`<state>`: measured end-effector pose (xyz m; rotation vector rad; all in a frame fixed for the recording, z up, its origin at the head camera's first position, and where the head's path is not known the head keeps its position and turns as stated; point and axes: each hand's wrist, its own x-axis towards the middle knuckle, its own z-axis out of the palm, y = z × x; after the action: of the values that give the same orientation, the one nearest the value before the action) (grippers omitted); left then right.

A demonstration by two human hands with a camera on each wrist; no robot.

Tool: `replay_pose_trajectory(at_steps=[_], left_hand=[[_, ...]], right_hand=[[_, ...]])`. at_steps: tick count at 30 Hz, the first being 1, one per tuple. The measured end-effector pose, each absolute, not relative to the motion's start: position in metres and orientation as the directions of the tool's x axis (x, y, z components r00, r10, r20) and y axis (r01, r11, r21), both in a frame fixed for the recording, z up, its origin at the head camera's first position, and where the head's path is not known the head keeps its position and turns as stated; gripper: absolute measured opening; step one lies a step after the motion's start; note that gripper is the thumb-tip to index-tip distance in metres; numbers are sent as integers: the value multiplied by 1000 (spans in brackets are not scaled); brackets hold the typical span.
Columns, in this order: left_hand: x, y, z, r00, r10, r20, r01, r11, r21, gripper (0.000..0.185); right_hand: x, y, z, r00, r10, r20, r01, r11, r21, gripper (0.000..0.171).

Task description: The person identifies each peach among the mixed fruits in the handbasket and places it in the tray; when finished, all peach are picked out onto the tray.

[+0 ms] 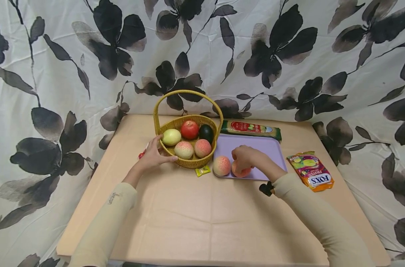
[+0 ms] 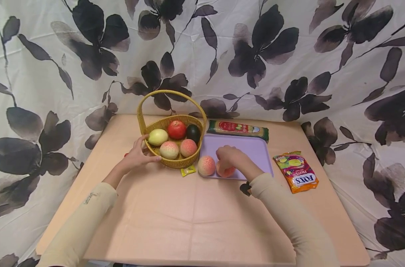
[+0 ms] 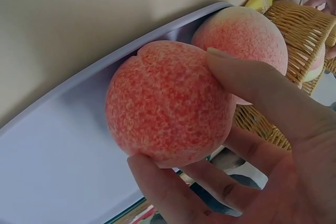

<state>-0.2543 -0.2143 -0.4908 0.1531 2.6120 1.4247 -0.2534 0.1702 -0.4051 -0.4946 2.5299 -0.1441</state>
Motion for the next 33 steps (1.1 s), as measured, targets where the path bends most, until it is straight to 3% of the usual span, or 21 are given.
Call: replay_pose_trajectory(at_steps=[24, 33], left_hand=[[-252, -215, -490, -981, 172, -88, 25, 562, 826, 132], [-253, -216, -489, -981, 172, -88, 24, 561, 827, 133]], right_hand=[[-246, 176, -391, -807, -333, -487, -306, 942, -137, 69], [-248, 157, -347, -822, -487, -296, -422, 869, -257, 67]])
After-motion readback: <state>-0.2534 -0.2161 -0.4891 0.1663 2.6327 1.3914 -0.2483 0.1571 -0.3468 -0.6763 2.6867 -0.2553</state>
